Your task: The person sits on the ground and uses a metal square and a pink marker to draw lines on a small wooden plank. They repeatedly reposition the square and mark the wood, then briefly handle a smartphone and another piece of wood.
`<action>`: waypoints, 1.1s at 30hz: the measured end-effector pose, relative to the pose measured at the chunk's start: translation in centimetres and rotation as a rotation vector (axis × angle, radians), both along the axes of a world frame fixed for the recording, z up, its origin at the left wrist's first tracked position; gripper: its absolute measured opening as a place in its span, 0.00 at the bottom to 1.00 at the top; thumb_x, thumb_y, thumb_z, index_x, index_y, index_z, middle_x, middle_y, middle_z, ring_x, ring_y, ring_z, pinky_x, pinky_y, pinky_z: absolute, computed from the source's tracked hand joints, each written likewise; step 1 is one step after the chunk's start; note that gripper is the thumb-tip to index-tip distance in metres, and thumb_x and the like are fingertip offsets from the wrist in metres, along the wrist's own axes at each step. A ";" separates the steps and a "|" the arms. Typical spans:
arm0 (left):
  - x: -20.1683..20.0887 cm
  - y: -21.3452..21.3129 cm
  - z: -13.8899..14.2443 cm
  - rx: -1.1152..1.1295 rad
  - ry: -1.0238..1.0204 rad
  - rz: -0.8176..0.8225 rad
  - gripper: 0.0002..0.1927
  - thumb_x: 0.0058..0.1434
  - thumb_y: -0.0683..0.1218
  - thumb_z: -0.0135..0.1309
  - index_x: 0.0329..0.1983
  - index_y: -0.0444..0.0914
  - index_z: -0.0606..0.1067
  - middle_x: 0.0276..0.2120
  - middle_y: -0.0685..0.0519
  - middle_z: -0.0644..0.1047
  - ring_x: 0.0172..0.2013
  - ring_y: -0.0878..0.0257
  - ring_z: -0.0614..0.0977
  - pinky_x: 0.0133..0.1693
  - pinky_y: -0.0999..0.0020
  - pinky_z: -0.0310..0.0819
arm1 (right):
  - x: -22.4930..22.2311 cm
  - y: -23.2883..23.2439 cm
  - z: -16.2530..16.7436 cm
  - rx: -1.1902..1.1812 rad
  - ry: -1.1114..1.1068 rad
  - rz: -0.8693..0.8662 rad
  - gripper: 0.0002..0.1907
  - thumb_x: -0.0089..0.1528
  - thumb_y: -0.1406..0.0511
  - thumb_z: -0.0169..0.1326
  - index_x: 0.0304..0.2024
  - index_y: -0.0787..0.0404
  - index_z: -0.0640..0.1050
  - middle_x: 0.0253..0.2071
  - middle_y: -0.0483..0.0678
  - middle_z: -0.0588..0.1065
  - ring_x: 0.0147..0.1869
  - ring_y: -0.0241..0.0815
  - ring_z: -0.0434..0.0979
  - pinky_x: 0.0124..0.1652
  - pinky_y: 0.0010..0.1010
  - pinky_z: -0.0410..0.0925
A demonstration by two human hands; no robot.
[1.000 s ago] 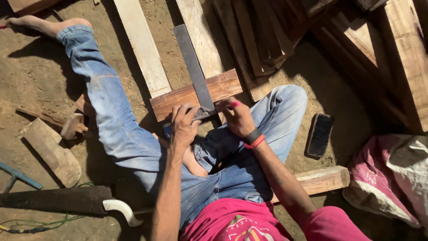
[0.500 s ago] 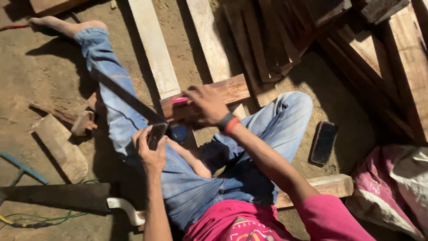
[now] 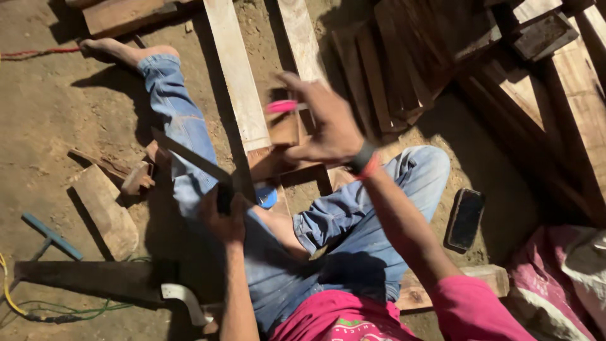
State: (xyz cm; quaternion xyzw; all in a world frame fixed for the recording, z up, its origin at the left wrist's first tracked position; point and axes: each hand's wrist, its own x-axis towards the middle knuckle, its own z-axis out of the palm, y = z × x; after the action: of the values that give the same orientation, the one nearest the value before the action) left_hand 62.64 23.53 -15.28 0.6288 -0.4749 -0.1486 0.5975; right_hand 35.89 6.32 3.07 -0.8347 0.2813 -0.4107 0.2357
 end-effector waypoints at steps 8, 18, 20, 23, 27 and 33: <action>-0.5 0.3 2.0 -0.050 -0.139 -0.017 0.27 0.58 0.42 0.68 0.58 0.29 0.72 0.53 0.39 0.74 0.52 0.47 0.78 0.54 0.57 0.75 | -8.4 0.7 -6.9 0.253 0.160 -0.121 0.50 0.44 0.67 0.71 0.68 0.61 0.67 0.64 0.56 0.66 0.66 0.56 0.71 0.62 0.41 0.67; -5.3 -5.2 7.5 0.122 -0.494 -0.441 0.28 0.49 0.37 0.65 0.56 0.35 0.77 0.48 0.45 0.74 0.51 0.45 0.74 0.54 0.52 0.68 | -11.8 1.8 -13.5 0.523 -0.475 -0.262 0.43 0.55 0.71 0.62 0.73 0.62 0.64 0.70 0.54 0.66 0.57 0.48 0.69 0.50 0.34 0.67; -6.4 -6.5 7.6 0.147 -0.565 -0.527 0.29 0.48 0.37 0.65 0.56 0.36 0.77 0.49 0.46 0.73 0.52 0.45 0.73 0.54 0.51 0.67 | -12.3 3.0 -14.1 0.918 -1.125 -0.325 0.38 0.56 0.69 0.56 0.71 0.59 0.65 0.64 0.50 0.71 0.35 0.31 0.72 0.32 0.23 0.69; -7.4 -7.8 7.4 0.158 -0.676 -0.612 0.29 0.46 0.39 0.67 0.55 0.38 0.78 0.49 0.47 0.74 0.52 0.45 0.73 0.53 0.49 0.65 | -12.6 4.2 -15.0 1.037 -1.414 -0.430 0.30 0.62 0.67 0.54 0.67 0.59 0.66 0.52 0.49 0.72 0.28 0.31 0.69 0.27 0.24 0.66; -7.9 -8.1 6.6 0.196 -0.666 -0.666 0.29 0.47 0.39 0.67 0.56 0.38 0.78 0.51 0.46 0.74 0.52 0.46 0.73 0.53 0.50 0.66 | -12.5 4.4 -15.8 1.051 -1.417 -0.507 0.27 0.62 0.65 0.53 0.64 0.59 0.68 0.45 0.47 0.75 0.25 0.31 0.68 0.23 0.23 0.62; -7.8 -8.3 6.0 0.200 -0.638 -0.674 0.30 0.47 0.38 0.68 0.56 0.39 0.78 0.51 0.46 0.73 0.52 0.46 0.72 0.53 0.52 0.66 | -12.2 4.3 -16.1 1.056 -1.390 -0.526 0.27 0.63 0.65 0.54 0.64 0.59 0.68 0.42 0.46 0.76 0.26 0.30 0.68 0.23 0.22 0.60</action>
State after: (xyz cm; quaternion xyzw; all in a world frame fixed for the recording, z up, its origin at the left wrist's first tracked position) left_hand 54.89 15.27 -9.32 0.5083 -0.7957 -0.1786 0.2767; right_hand 23.73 10.62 -13.04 -0.0917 0.4086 -0.6797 0.6022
